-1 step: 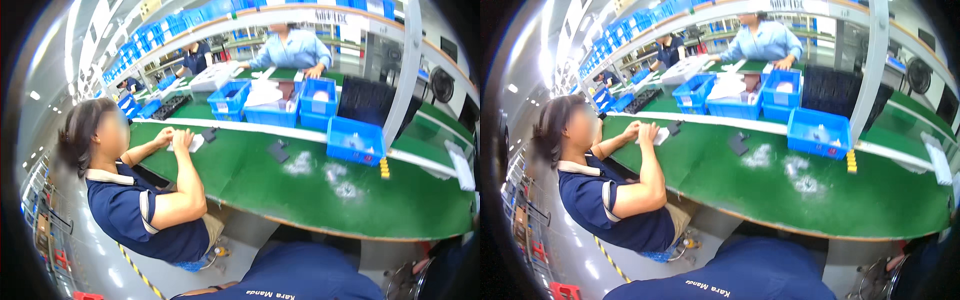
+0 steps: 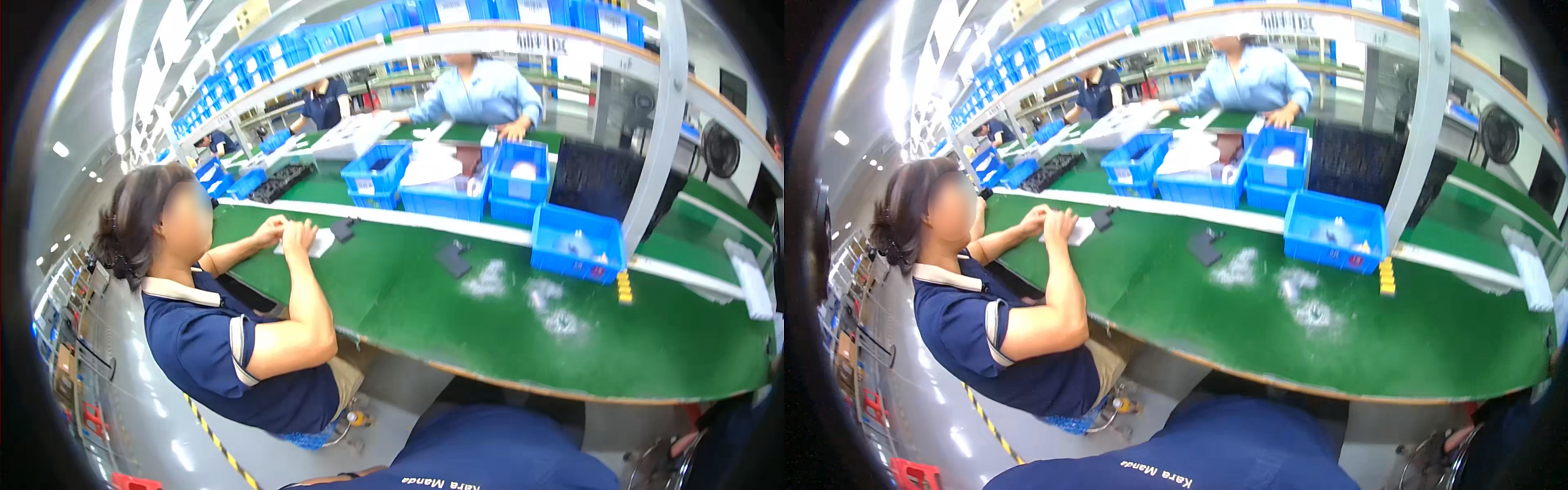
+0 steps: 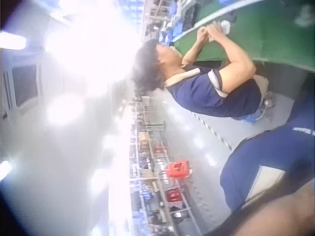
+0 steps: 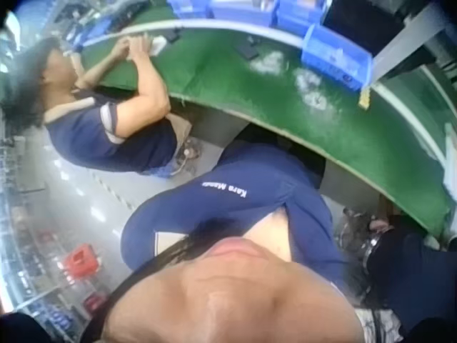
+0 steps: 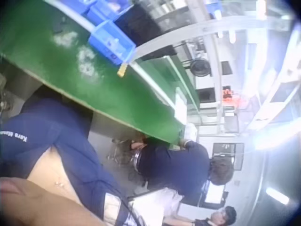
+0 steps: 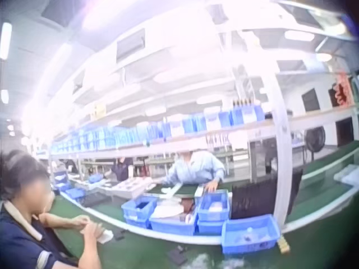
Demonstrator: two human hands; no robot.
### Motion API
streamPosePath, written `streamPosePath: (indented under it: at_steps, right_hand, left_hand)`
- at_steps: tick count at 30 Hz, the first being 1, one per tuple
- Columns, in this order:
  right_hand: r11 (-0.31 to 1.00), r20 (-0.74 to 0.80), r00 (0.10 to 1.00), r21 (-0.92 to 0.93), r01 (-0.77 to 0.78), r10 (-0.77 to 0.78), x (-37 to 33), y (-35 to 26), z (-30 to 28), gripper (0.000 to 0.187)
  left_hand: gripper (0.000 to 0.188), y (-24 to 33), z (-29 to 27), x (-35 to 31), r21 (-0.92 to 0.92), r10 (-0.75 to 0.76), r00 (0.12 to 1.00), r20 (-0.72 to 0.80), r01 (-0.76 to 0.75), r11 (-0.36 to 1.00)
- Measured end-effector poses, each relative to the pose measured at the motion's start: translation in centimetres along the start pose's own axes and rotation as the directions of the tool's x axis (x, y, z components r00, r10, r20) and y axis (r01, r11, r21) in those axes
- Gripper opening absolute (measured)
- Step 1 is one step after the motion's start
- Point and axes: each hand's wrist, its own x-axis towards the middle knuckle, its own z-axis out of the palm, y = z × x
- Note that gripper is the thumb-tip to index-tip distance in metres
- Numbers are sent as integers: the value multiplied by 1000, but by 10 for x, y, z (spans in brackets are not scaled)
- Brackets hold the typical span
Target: Manually assemble black plastic electronic components by applying adhesive strips and connecting wiring on an assembly line.
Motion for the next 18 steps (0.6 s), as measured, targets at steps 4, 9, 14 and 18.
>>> streamPosePath:
  at_steps: [4, 9, 14, 18]
  right_hand:
    - [1000, -7, 1000, -25, -13, 13, 7, -2, -8, 38]
    - [998, 18, 1000, -57, -17, 18, 20, -6, -20, 37]
    - [996, 52, 998, -85, -27, 31, 30, -3, -36, 37]
    - [994, 80, 994, -86, -63, 70, 39, 10, -37, 37]
  left_hand:
    - [36, 8, -6, 2, 45, -14, 1000, -27, 15, 999]
    - [35, 13, -3, 4, 65, -38, 997, -65, 43, 997]
    - [35, 23, 9, 21, 37, -60, 994, -93, 64, 997]
    - [35, 32, 13, 46, 35, -81, 989, -123, 86, 996]
